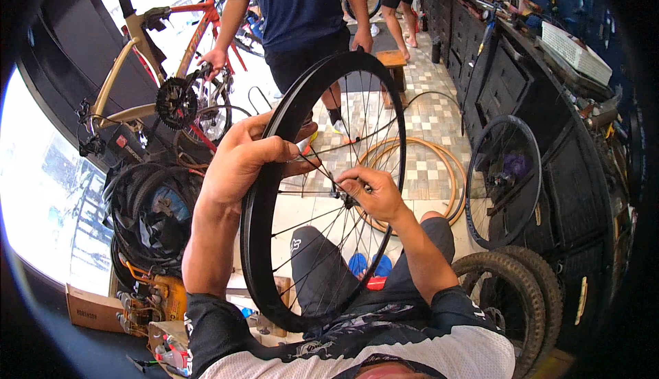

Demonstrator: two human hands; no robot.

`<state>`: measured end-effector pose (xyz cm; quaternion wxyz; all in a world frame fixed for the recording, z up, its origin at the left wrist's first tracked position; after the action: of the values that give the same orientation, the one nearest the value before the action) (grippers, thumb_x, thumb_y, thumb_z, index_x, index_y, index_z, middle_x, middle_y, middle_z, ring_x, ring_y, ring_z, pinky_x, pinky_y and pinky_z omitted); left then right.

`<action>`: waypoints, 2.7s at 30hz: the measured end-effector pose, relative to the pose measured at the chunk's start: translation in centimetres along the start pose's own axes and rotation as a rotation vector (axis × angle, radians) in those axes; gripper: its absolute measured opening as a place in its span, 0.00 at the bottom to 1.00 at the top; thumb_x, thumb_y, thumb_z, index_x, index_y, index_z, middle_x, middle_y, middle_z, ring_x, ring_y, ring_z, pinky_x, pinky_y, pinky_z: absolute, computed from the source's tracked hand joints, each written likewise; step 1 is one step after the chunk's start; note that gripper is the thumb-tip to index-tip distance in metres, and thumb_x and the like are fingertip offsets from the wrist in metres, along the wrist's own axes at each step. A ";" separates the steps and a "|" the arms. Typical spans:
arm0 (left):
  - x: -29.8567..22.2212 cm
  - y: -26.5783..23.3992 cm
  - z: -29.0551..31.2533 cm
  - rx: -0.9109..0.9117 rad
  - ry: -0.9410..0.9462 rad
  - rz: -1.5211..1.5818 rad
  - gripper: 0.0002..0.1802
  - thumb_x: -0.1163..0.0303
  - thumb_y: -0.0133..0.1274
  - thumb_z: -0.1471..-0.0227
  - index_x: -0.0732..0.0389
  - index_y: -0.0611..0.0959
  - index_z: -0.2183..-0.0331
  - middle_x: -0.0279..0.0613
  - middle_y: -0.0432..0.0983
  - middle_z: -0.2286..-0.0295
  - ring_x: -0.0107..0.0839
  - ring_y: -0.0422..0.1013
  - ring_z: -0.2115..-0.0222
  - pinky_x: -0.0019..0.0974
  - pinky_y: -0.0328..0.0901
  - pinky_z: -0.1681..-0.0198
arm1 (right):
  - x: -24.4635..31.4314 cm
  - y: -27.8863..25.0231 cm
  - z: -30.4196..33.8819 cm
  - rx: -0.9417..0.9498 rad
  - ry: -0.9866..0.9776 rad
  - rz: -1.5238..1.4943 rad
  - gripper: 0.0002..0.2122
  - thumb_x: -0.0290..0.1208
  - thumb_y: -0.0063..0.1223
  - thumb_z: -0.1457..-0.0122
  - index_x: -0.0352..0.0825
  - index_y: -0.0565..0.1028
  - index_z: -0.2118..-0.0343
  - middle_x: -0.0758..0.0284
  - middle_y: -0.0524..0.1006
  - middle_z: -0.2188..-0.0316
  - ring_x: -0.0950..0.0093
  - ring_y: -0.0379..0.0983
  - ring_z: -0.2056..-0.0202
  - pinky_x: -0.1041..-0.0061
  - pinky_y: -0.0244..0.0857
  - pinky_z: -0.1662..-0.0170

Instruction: The person sits on the floor and uses a spoke wrench to adjust the tension of spokes on a bicycle wheel. They rotate the wheel and repeatedly tighten or loosen individual spokes to align the rim.

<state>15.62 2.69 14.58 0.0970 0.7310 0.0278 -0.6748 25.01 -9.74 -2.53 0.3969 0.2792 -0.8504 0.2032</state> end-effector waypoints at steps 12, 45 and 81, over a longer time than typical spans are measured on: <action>0.7 -0.4 1.2 0.024 -0.010 -0.017 0.26 0.81 0.56 0.52 0.78 0.79 0.49 0.43 0.76 0.60 0.31 0.80 0.62 0.43 0.80 0.49 | 0.3 0.9 -1.2 -0.036 0.085 -0.208 0.11 0.36 0.61 0.31 0.31 0.81 0.62 0.67 0.82 0.70 0.80 0.76 0.66 0.78 0.69 0.62; 9.3 -1.8 2.2 -0.082 0.487 0.446 0.23 0.61 0.50 0.30 0.68 0.75 0.43 0.46 0.77 0.60 0.34 0.76 0.67 0.34 0.76 0.68 | 10.7 2.3 2.5 -0.496 -0.576 0.500 0.21 0.19 0.62 0.42 0.35 0.79 0.43 0.71 0.70 0.78 0.69 0.66 0.75 0.68 0.60 0.68; 8.4 -6.0 2.3 -0.057 0.701 0.503 0.18 0.77 0.68 0.47 0.73 0.85 0.55 0.52 0.84 0.65 0.40 0.82 0.63 0.39 0.77 0.58 | 12.0 5.5 0.1 -0.275 -0.685 0.323 0.22 0.21 0.62 0.45 0.36 0.81 0.46 0.71 0.63 0.84 0.71 0.60 0.83 0.69 0.53 0.76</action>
<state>13.06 7.40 5.50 0.2634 0.8970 -0.1012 -0.3402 15.12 -9.40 6.15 0.0870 0.1378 -0.9857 0.0424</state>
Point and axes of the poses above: each hand's wrist, its own z-axis away from the middle knuckle, its own y-axis out of the palm, x = y × z, the point moved 9 cm from there along -z, towards the middle knuckle
